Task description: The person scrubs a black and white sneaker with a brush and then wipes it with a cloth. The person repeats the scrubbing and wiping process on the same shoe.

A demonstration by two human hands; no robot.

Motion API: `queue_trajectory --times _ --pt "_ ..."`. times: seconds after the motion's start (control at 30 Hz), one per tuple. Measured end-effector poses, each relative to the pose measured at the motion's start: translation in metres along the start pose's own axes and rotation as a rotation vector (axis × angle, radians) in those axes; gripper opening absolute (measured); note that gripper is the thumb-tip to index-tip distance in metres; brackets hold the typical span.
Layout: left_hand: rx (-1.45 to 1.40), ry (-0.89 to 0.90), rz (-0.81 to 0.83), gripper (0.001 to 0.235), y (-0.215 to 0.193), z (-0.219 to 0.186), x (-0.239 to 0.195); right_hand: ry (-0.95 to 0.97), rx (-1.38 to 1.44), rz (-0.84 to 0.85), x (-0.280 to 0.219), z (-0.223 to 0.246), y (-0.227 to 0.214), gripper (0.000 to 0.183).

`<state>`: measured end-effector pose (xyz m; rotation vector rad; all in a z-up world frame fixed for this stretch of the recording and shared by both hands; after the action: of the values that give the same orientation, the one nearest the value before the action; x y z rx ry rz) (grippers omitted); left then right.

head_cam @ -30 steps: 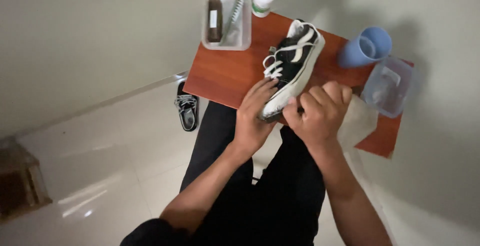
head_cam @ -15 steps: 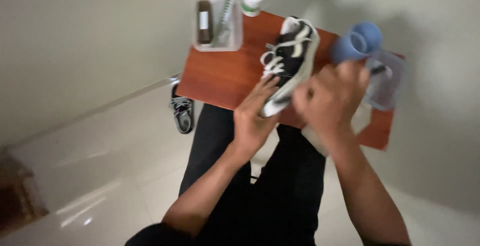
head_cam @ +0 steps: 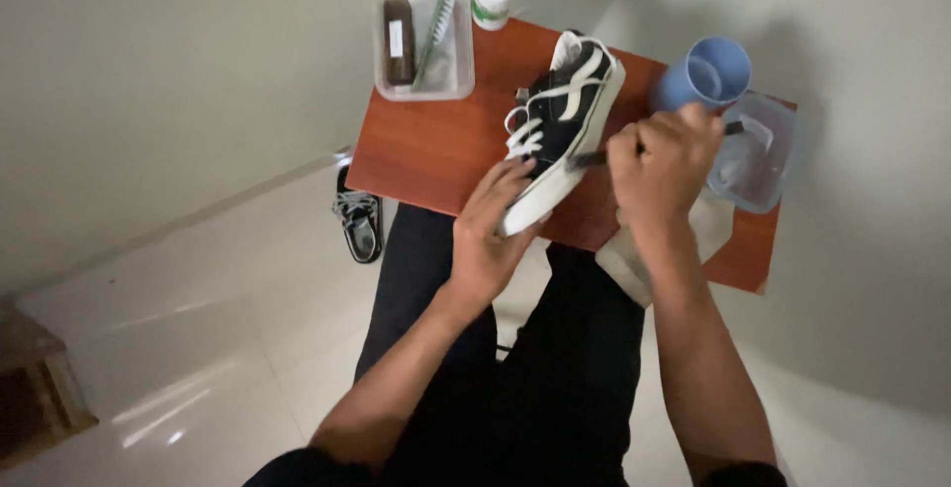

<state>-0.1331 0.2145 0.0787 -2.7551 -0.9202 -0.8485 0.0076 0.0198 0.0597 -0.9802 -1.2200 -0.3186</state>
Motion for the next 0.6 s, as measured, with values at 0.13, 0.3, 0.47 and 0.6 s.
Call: queue_trajectory --times 0.13,0.3,0.47,0.6 --pt "-0.026 -0.003 -0.034 0.04 -0.004 0.014 -0.001 -0.053 0.147 0.08 0.034 0.053 -0.016 0.022" --pt "-0.047 -0.045 -0.047 0.039 -0.005 0.019 -0.005 0.001 0.062 0.05 0.018 0.052 -0.014 0.026" --pt "-0.024 -0.095 -0.041 0.043 -0.003 0.022 -0.012 0.023 0.025 0.081 0.012 0.04 -0.016 0.03" --pt "0.035 -0.083 -0.024 0.046 -0.01 0.025 -0.009 -0.041 0.139 0.078 0.033 0.071 -0.018 0.023"
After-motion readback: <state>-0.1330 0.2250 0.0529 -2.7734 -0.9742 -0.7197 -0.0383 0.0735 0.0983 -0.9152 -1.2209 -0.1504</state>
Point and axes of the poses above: each hand's wrist, its own x-axis towards the middle knuckle, its own y-axis out of the palm, z = x × y, the point moved 2 cm from there along x, towards the middle knuckle, and after that the axes turned 12 degrees about -z, right-handed, at the moved point
